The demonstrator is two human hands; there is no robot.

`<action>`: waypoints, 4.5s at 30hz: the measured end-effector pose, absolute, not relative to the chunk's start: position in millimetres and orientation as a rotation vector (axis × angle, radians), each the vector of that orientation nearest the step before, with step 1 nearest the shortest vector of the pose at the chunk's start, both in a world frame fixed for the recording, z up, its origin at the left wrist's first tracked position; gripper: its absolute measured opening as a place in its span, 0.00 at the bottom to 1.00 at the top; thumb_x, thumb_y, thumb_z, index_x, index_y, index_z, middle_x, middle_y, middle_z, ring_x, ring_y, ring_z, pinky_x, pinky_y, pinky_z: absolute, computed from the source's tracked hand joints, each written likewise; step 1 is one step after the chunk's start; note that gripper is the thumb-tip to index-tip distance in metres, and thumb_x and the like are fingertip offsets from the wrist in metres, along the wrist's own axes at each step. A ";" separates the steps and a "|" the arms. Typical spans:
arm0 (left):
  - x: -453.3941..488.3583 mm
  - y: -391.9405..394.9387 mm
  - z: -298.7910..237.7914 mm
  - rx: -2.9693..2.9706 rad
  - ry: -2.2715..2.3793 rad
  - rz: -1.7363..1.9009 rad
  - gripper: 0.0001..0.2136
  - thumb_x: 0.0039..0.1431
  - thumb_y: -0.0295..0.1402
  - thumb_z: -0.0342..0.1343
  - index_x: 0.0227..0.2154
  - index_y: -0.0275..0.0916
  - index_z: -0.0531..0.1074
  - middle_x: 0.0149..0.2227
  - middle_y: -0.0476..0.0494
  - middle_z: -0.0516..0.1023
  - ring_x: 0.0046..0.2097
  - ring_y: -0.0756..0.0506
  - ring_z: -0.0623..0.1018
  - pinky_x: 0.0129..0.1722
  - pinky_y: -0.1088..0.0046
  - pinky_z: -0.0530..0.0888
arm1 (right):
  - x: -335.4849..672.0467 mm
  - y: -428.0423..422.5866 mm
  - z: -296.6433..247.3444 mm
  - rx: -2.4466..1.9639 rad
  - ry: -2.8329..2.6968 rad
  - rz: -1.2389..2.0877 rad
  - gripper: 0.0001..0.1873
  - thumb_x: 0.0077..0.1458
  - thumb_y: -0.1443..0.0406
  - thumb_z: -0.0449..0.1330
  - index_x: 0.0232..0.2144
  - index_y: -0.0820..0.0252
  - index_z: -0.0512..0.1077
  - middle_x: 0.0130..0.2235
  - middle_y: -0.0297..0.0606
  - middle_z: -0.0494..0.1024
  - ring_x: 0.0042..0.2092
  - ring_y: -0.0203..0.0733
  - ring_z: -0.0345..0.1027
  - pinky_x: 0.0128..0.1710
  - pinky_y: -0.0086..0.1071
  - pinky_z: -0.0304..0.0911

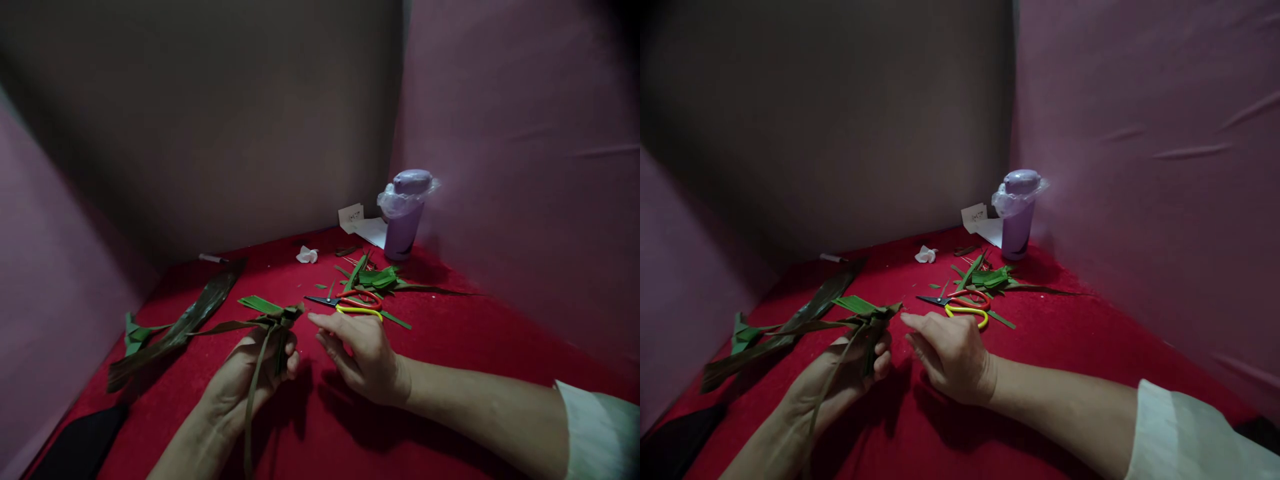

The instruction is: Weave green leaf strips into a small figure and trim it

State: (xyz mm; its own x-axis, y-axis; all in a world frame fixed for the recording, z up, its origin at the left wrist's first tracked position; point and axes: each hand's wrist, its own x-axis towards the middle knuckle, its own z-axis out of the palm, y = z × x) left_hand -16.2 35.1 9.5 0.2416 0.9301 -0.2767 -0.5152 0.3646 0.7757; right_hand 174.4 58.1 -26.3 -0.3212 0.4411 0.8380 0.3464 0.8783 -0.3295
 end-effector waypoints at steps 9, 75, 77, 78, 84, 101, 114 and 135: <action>-17.6 33.3 8.7 0.816 0.806 1.075 0.05 0.43 0.25 0.64 0.26 0.31 0.76 0.24 0.44 0.76 0.24 0.48 0.75 0.26 0.74 0.72 | 173.6 57.4 -25.2 -0.586 -1.888 0.103 0.13 0.58 0.72 0.54 0.46 0.66 0.69 0.27 0.37 0.76 0.24 0.34 0.64 0.25 0.29 0.60; -6.9 25.0 13.5 1.531 1.395 1.454 0.08 0.51 0.26 0.61 0.35 0.41 0.79 0.33 0.47 0.79 0.35 0.47 0.74 0.38 0.78 0.68 | 177.8 57.4 -24.6 -0.594 -1.730 0.440 0.20 0.66 0.59 0.44 0.47 0.64 0.70 0.34 0.42 0.74 0.36 0.41 0.68 0.36 0.36 0.64; -7.2 24.6 13.9 1.563 1.415 1.485 0.09 0.51 0.24 0.61 0.35 0.42 0.79 0.33 0.47 0.79 0.36 0.47 0.74 0.39 0.78 0.68 | 178.5 56.2 -25.0 -0.587 -1.739 0.443 0.20 0.66 0.60 0.44 0.47 0.64 0.70 0.35 0.42 0.74 0.37 0.41 0.69 0.37 0.36 0.63; -7.5 24.7 13.7 1.603 1.425 1.498 0.10 0.50 0.24 0.61 0.36 0.42 0.79 0.33 0.47 0.79 0.35 0.47 0.75 0.39 0.77 0.68 | 178.9 55.5 -25.0 -0.578 -1.745 0.443 0.19 0.66 0.60 0.44 0.48 0.64 0.70 0.35 0.42 0.74 0.38 0.41 0.69 0.37 0.35 0.63; -12.0 27.5 5.7 1.986 1.426 1.527 0.10 0.55 0.26 0.55 0.40 0.42 0.76 0.35 0.47 0.80 0.35 0.46 0.77 0.37 0.74 0.71 | 179.3 52.6 -21.7 -0.519 -1.800 0.444 0.15 0.62 0.67 0.48 0.48 0.64 0.69 0.36 0.41 0.74 0.37 0.40 0.67 0.37 0.34 0.61; -11.6 28.2 4.6 2.150 1.483 1.539 0.09 0.59 0.26 0.54 0.41 0.42 0.72 0.34 0.49 0.78 0.33 0.50 0.78 0.35 0.74 0.74 | 179.0 51.6 -20.8 -0.523 -1.842 0.476 0.13 0.59 0.71 0.51 0.45 0.62 0.70 0.31 0.37 0.71 0.32 0.37 0.64 0.33 0.32 0.59; -13.3 29.2 4.1 2.022 1.543 1.508 0.08 0.59 0.29 0.55 0.40 0.43 0.73 0.34 0.50 0.79 0.31 0.49 0.78 0.34 0.72 0.74 | 178.2 52.9 -20.9 -0.541 -1.744 0.615 0.13 0.63 0.63 0.50 0.43 0.61 0.71 0.31 0.36 0.73 0.30 0.35 0.66 0.32 0.29 0.61; -10.0 29.0 3.5 1.662 1.509 1.443 0.10 0.55 0.35 0.58 0.41 0.42 0.73 0.36 0.46 0.79 0.34 0.46 0.78 0.34 0.68 0.76 | 174.5 55.7 -20.4 -0.651 -1.717 0.645 0.12 0.63 0.63 0.50 0.38 0.61 0.71 0.25 0.32 0.69 0.25 0.33 0.62 0.26 0.28 0.59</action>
